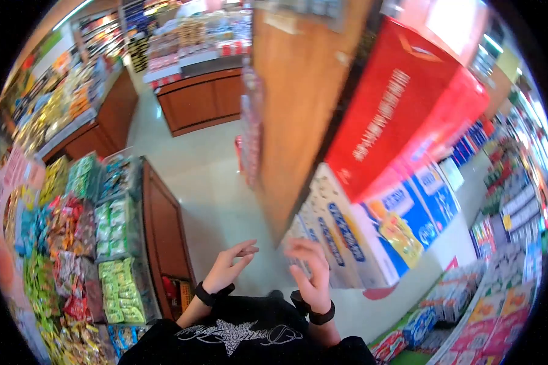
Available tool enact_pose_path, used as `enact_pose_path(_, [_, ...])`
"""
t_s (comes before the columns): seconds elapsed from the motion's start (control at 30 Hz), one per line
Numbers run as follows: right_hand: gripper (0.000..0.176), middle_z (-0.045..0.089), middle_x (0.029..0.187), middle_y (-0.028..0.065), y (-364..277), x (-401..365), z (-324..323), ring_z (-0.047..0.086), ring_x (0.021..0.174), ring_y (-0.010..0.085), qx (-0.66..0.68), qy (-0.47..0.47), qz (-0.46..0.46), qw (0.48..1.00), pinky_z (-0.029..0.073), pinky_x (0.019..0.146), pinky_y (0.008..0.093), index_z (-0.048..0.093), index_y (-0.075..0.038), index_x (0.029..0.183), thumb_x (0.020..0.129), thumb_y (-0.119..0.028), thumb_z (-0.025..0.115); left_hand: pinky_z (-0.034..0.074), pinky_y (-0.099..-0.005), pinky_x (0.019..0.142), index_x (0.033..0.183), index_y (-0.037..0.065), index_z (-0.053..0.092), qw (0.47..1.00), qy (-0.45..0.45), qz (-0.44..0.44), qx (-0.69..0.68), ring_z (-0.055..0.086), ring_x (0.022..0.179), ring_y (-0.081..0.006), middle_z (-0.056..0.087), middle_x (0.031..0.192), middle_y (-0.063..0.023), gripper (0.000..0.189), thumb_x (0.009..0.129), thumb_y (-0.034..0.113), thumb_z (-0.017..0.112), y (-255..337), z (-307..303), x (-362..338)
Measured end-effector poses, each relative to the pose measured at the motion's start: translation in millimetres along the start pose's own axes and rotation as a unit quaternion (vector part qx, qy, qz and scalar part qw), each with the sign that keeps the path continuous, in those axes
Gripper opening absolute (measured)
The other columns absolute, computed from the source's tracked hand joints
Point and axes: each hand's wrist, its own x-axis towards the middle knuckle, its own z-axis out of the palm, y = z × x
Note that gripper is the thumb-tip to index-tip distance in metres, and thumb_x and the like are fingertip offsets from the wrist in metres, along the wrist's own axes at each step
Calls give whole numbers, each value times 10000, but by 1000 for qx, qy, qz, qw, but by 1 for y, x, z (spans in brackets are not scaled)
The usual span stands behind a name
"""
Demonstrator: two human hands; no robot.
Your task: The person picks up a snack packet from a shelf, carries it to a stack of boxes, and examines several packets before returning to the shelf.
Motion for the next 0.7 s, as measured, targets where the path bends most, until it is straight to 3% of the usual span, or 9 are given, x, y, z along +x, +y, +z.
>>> enact_pose_path(0.03, [266, 601, 1110, 178, -3, -6, -16, 561, 987, 300, 4, 13, -35, 999, 425, 894, 383, 652, 2, 986, 746, -90, 582, 464, -331, 903, 1295, 14, 495, 1000, -20, 5, -1, 617, 1002, -201, 657, 1112, -118, 389, 920, 100, 544, 6, 16, 6])
enact_pose_path(0.17, [237, 625, 1042, 180, -26, -28, -73, 558, 930, 306, -16, 46, -89, 995, 420, 844, 400, 672, 8, 902, 755, -158, 587, 457, -334, 909, 1252, 1, 534, 995, -65, 77, -18, 616, 993, -202, 660, 1097, -122, 357, 902, 73, 550, 29, 72, 22])
enact_pose_path(0.27, [254, 607, 1100, 185, -28, -52, -109, 542, 975, 316, -72, 74, -105, 989, 403, 875, 414, 664, 14, 924, 740, -145, 589, 451, -342, 900, 1154, -3, 596, 987, -68, 142, -21, 608, 984, -226, 659, 1061, -123, 298, 863, 58, 574, 51, 105, 30])
enact_pose_path(0.5, [320, 554, 1218, 188, -31, -91, -157, 480, 1138, 340, -149, 206, -37, 967, 346, 987, 448, 645, 9, 1003, 718, -129, 596, 382, -399, 932, 963, 51, 663, 935, 23, 349, 62, 523, 1011, -296, 624, 1043, -97, 254, 715, 28, 608, 87, 158, 44])
enact_pose_path(0.7, [338, 538, 1261, 176, -33, -128, -166, 460, 1194, 339, -166, 239, 27, 956, 332, 1013, 448, 632, -11, 1055, 746, -145, 607, 353, -435, 968, 954, 69, 659, 933, 15, 358, 33, 491, 1085, -332, 618, 1073, -102, 252, 705, 99, 633, 81, 189, 41])
